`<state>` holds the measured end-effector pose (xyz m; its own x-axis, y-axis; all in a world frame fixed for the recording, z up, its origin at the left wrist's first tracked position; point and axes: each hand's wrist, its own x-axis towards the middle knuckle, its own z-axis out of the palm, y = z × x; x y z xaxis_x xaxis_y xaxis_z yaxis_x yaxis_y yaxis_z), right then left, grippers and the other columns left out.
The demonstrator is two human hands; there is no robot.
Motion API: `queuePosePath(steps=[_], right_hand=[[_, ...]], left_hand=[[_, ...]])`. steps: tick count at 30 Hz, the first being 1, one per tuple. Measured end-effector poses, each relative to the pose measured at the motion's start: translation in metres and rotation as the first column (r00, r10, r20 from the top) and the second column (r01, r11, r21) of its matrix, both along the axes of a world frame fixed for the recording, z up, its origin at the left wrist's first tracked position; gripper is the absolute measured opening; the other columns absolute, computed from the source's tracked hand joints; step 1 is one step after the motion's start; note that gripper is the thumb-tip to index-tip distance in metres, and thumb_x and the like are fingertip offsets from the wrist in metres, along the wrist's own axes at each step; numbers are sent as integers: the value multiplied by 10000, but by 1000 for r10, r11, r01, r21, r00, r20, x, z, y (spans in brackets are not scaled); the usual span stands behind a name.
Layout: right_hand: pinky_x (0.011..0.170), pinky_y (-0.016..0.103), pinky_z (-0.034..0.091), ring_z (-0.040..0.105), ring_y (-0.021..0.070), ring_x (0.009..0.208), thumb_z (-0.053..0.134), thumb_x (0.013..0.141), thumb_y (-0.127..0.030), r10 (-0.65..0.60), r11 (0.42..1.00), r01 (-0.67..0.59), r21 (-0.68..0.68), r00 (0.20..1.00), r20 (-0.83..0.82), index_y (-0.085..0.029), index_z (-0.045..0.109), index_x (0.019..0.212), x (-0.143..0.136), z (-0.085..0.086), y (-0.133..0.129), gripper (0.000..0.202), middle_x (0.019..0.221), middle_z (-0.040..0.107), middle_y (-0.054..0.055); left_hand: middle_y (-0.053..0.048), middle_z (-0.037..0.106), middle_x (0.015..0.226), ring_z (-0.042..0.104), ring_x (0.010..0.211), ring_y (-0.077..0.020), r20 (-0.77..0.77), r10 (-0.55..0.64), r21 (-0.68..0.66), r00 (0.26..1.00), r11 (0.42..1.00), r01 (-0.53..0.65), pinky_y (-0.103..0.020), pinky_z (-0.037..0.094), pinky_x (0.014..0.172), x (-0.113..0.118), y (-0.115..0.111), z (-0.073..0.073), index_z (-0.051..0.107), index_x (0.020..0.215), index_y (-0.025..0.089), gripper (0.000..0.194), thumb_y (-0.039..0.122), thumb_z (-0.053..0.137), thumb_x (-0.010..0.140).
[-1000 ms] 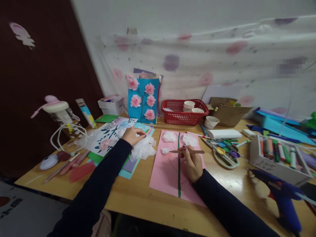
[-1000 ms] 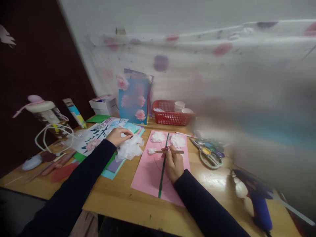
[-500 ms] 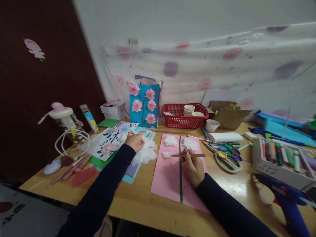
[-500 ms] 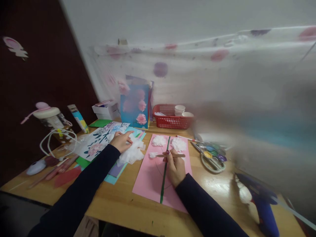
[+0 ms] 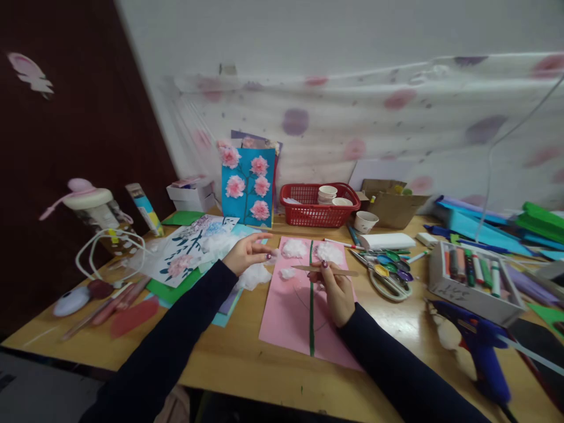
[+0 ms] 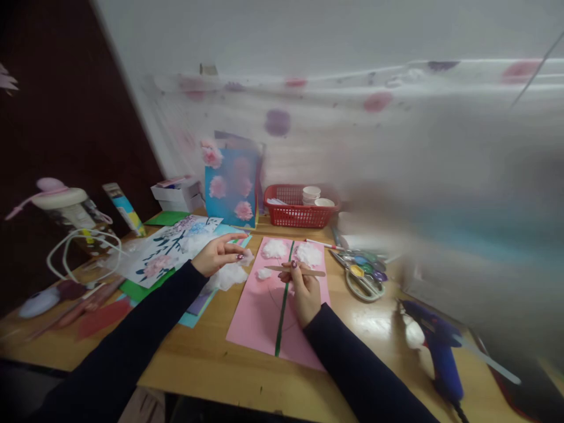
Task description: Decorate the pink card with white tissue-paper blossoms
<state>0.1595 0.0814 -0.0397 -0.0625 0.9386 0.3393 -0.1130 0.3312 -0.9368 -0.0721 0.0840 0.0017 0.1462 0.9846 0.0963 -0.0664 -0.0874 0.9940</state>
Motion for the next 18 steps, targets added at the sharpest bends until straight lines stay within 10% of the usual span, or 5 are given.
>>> queuePosePath(steps=[9,18], right_hand=[[573,286,450,556,146,560,520,804,-538,113,992,-116,-49,992,-61,-152,627,796,-2,-3,-2,401,586,599,22],[536,278,432,527,137,516,548,787,-527,190,975,-201,-90,975,-115,-149,631,748,-3,-2,-3,389,541,567,12]], left_hand=[[-64,711,758,657,722,-159,29,-204,-91,979,974,206,-266,455,706,17,-6,-10,487,1143,111,666,174,773,546],[-54,707,729,652,653,-142,-36,-83,-88,996,993,80,-256,456,658,27,-6,-19,517,1069,108,608,155,791,528]])
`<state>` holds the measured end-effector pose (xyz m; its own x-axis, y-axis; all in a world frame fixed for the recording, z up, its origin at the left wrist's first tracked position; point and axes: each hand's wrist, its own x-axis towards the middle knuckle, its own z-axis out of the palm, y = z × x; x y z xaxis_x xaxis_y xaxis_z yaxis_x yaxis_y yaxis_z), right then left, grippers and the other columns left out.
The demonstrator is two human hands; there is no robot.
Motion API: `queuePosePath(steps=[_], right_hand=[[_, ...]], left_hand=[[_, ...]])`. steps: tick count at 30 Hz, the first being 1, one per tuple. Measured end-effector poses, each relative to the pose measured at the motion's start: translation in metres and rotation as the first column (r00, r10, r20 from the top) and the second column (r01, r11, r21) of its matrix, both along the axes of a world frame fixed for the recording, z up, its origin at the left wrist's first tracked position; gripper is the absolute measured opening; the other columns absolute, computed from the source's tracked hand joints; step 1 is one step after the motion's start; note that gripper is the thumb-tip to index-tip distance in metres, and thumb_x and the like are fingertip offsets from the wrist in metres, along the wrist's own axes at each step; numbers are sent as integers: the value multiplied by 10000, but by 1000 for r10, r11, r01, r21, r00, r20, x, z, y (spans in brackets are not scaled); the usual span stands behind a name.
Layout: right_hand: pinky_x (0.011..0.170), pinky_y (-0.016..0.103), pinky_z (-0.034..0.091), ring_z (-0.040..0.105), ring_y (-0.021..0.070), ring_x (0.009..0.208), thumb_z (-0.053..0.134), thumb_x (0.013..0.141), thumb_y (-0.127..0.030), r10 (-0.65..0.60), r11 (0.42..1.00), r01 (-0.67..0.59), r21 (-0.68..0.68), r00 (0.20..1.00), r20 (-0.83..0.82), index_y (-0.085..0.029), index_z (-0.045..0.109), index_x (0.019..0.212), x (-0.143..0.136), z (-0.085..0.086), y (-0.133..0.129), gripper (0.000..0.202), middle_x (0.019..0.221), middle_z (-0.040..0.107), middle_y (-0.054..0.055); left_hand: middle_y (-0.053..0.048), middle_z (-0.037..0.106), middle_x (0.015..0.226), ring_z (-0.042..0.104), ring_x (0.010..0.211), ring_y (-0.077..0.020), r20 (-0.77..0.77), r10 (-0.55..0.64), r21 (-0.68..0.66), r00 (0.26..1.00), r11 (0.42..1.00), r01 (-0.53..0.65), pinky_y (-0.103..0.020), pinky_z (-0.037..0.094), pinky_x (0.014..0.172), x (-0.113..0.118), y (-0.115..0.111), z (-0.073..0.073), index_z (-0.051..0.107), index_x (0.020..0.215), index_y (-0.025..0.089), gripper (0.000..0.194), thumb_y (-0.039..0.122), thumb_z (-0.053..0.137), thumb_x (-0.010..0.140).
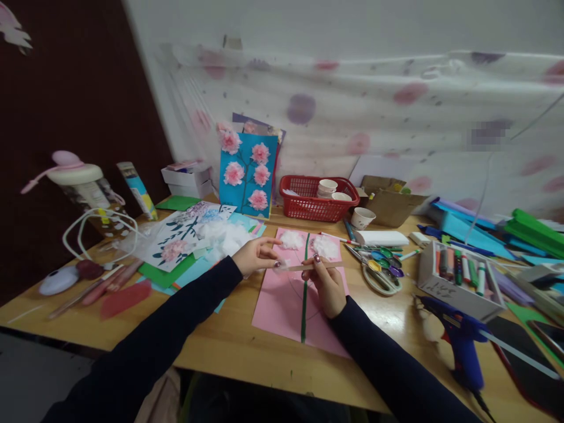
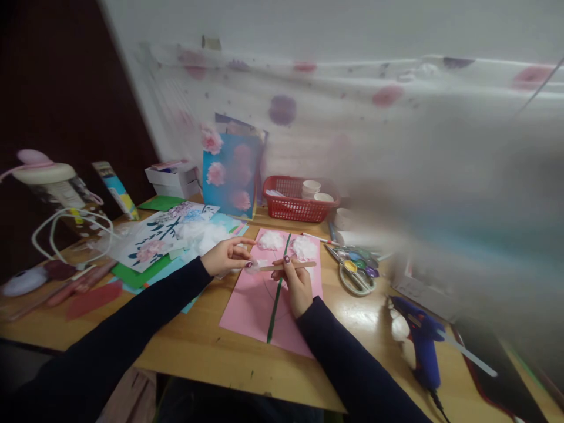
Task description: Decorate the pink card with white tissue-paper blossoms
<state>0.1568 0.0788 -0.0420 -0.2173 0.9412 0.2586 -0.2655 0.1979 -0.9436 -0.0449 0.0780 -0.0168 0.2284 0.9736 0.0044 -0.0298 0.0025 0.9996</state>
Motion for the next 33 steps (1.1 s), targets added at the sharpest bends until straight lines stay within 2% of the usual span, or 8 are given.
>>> queuePosePath(steps=[5,10,14,18,25,33], right_hand=[[538,265,430,530,127,522,573,790,-491,45,998,-47,-33,998,-49,-145,646,751,0,-2,1,356,545,580,15],[536,275,435,527,134,517,588,767,-506,21,999,-23,-35,998,-56,-149,644,750,1,-2,1,361,545,574,14],[525,274,427,518,136,512,551,781,-522,-15,1000,15,-3,1000,-15,-155,627,736,1,-1,1,378,533,555,9],[506,259,409,511,130,507,538,788,-529,-61,998,61,-3,998,8,-159,616,738,2,-3,3,382,537,553,4],[574,278,440,540,138,559,515,830,-496,78,997,-78,0,997,23,-146,642,785,1,-5,-1,375,571,578,16],[554,270,432,536,130,530,537,831,-465,103,995,-103,-2,995,3,-145,639,766,3,-7,0,342,551,572,10]], left_hand=[[-27,699,697,660,633,-139,-3,-8,4,1000,1000,8,-273,481,683,4,-2,-4,509,1061,116,610,109,781,516],[-29,699,707,658,617,-144,-30,-36,-12,999,999,36,-257,478,623,6,-3,-7,504,1081,124,611,157,781,537],[-30,697,693,653,632,-138,-14,36,18,999,999,-35,-241,461,628,4,-2,-1,520,1058,113,600,177,795,529],[-24,701,684,654,649,-146,56,66,-16,996,998,-65,-247,457,650,3,-3,6,508,1085,114,665,183,812,498],[-58,714,713,646,594,-150,-17,79,11,997,997,-79,-230,441,569,12,-8,-1,492,1115,118,671,197,796,523],[-41,710,716,659,649,-148,-54,-18,23,998,1000,20,-249,460,645,14,-12,0,473,1136,132,644,136,762,560]])
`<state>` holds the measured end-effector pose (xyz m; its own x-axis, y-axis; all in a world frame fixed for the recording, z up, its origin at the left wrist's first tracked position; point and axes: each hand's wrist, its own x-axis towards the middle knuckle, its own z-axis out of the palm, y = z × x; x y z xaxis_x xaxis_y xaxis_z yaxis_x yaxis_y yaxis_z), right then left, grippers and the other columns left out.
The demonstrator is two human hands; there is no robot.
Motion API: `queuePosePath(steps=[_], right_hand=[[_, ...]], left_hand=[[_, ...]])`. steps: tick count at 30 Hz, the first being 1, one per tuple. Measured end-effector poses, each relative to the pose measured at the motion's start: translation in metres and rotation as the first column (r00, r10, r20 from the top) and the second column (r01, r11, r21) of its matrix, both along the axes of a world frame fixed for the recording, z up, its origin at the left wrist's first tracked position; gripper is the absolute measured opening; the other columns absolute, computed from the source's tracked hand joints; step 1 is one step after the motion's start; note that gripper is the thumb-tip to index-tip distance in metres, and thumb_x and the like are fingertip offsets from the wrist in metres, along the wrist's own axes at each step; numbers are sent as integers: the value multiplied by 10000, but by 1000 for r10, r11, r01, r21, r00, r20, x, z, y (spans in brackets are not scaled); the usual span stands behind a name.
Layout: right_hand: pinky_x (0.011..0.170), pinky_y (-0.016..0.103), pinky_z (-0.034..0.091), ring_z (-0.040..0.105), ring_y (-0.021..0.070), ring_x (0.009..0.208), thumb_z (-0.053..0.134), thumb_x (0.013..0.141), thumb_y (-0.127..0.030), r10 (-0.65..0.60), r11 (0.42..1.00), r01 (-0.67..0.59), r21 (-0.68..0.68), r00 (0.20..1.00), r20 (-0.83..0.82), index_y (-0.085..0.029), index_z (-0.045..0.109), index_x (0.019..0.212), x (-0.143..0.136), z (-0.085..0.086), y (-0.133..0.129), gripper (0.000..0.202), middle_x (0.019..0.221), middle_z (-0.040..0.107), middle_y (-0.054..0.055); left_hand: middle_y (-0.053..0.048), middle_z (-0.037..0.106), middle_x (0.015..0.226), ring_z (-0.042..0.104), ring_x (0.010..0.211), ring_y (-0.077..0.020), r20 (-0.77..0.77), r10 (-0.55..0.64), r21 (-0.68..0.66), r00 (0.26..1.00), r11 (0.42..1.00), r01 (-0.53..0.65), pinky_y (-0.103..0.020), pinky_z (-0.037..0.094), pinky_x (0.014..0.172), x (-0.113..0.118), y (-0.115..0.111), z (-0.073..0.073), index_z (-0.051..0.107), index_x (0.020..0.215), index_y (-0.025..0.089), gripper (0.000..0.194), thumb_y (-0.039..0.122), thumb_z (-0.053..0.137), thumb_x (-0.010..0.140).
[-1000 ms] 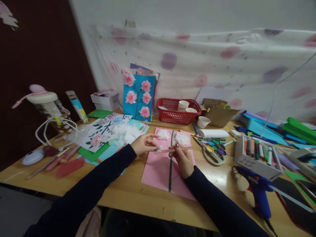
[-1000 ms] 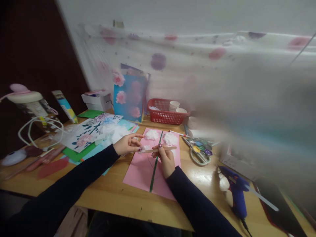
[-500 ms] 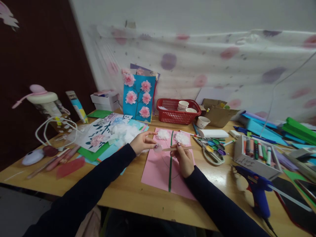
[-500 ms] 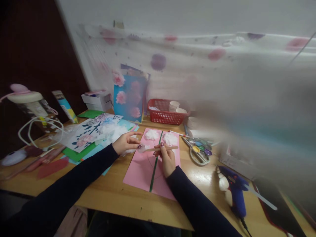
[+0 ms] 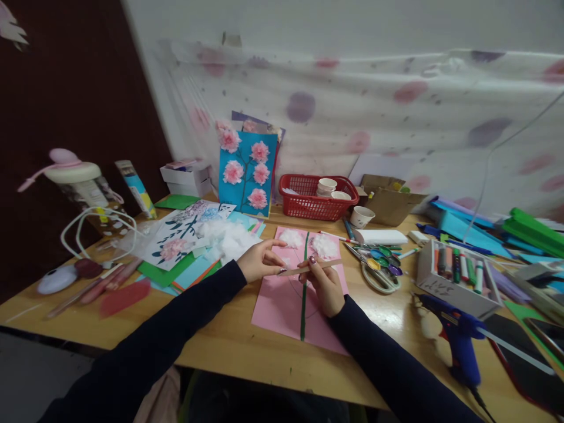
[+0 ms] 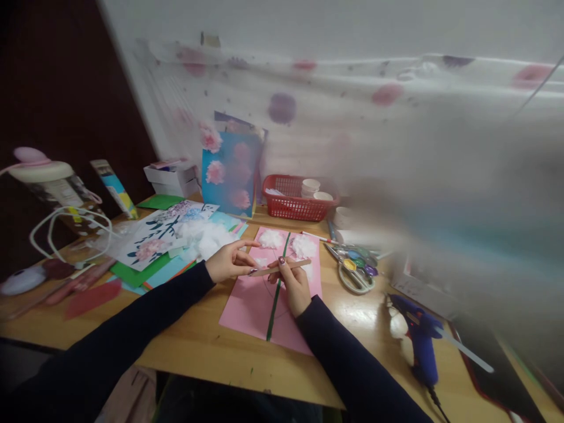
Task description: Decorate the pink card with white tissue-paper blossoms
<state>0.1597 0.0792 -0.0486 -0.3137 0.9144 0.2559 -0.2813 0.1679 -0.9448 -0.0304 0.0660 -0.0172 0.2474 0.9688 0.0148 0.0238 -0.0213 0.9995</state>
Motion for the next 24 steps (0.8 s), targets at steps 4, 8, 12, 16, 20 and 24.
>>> queuePosePath(steps=[4,8,12,16,20,24], right_hand=[[542,265,417,525,128,519,558,810,-482,7,1000,-7,-14,1000,-11,-146,637,752,-1,1,0,351,541,562,3],[536,265,412,522,130,515,581,787,-495,-5,1000,5,-28,1000,-11,-145,646,737,-1,4,0,359,535,566,7],[517,244,400,513,116,506,604,770,-475,-55,997,49,-57,994,-93,-150,656,719,1,4,3,332,522,567,4],[465,224,372,501,107,477,609,754,-461,-197,977,177,-120,965,-175,-161,643,688,4,1,9,309,500,544,-9],[443,226,356,476,104,452,587,767,-455,-175,982,162,-101,974,-144,-157,632,666,4,-1,9,318,489,530,-9],[489,241,373,483,112,484,570,790,-463,-102,994,97,-59,991,-88,-149,640,691,1,1,3,338,507,546,2]], left_hand=[[-41,704,693,662,652,-145,37,-76,13,996,997,76,-246,455,653,0,0,-1,453,1149,114,601,201,744,630],[-54,711,730,675,677,-155,80,-142,-27,987,989,145,-277,476,705,-1,0,-2,437,1160,113,641,214,765,618],[-58,720,756,684,693,-165,99,-158,-63,982,984,165,-308,483,757,-4,1,-3,445,1142,133,700,157,806,543],[-60,719,746,683,696,-175,122,-155,-33,980,987,160,-323,487,748,-6,4,-5,453,1124,133,674,171,803,550],[-61,715,735,677,688,-167,112,-134,-2,985,991,135,-311,484,728,-6,5,-7,456,1120,128,645,172,790,571],[-54,711,745,674,700,-161,104,-137,-19,985,990,140,-285,475,708,-4,4,-8,464,1129,134,643,169,788,574]])
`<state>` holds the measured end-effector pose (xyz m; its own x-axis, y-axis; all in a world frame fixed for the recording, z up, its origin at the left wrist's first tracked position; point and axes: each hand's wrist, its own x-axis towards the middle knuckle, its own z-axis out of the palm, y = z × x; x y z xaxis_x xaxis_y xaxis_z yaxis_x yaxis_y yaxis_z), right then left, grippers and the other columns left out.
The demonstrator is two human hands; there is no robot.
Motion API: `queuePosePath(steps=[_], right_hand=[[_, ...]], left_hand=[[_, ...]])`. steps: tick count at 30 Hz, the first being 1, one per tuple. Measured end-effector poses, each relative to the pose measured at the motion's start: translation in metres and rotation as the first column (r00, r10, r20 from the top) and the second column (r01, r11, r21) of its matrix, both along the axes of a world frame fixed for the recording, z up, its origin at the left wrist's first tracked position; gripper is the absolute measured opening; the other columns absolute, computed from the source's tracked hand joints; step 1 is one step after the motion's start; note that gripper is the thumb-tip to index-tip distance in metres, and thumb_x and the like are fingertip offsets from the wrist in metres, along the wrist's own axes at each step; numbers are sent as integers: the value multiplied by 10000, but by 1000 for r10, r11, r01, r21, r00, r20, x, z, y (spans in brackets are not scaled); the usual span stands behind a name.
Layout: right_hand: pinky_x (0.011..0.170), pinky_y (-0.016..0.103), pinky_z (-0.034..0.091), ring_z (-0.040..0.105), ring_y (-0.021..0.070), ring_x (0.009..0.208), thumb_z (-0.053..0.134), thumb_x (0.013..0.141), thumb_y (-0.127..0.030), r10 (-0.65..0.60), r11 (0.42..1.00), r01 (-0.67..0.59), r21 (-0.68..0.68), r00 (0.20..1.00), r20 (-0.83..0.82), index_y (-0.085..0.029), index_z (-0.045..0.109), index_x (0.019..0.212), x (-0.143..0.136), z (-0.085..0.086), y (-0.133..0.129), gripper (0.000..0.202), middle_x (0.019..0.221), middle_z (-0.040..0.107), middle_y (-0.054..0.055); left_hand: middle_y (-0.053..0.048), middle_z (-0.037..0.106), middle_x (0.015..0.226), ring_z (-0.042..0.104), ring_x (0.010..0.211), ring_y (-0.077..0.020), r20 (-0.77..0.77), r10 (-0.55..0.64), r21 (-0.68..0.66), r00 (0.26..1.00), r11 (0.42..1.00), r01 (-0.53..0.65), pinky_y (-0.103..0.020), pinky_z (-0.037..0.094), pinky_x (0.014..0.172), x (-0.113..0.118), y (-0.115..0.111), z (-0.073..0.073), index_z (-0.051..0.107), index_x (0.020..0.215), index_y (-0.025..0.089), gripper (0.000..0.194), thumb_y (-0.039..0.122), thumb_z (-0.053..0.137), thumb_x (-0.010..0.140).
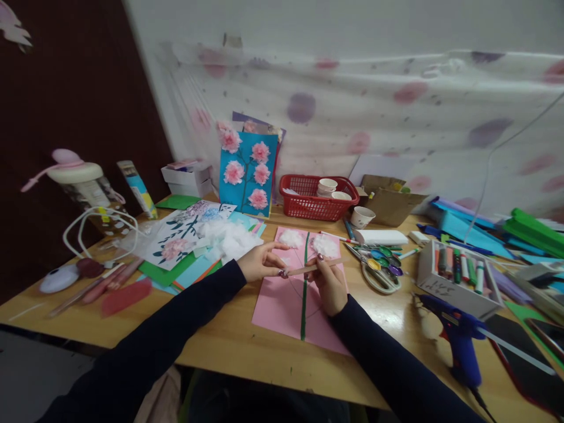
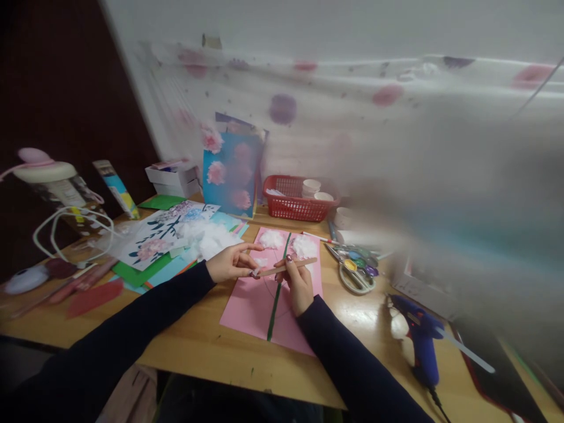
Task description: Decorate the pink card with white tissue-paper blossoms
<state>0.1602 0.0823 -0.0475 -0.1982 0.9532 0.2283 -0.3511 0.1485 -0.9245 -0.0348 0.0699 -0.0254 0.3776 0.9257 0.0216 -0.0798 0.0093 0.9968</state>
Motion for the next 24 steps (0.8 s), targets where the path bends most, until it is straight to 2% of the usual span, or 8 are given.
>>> queuePosePath(steps=[6,12,18,24], right_hand=[[508,245,371,481,111,489,582,785,-477,31,1000,-31,3,999,26,-141,653,687,-1,2,-4,357,495,532,-2],[471,228,348,478,102,470,579,795,-430,-30,1000,31,7,998,-49,-152,648,679,3,0,2,309,492,542,-6],[443,225,349,468,100,448,602,762,-426,-89,995,85,-48,992,-89,-156,636,656,3,-2,5,292,489,534,-11],[469,237,374,481,108,467,599,764,-467,-27,1000,27,-13,999,-21,-151,639,667,0,1,0,334,494,539,-3]], left_hand=[[-66,711,793,667,734,-156,-12,-14,25,1000,1000,15,-275,461,711,0,0,-1,464,1135,139,619,165,773,599],[-35,697,735,669,706,-149,19,10,25,1000,1000,-10,-277,472,713,2,0,1,464,1104,137,611,111,768,575],[-40,696,724,664,686,-152,10,5,21,1000,1000,-5,-274,472,680,1,-2,1,461,1110,134,634,132,783,563],[-62,691,778,659,690,-151,-46,12,26,999,1000,-11,-263,472,656,3,-2,1,460,1122,135,656,208,798,564]])
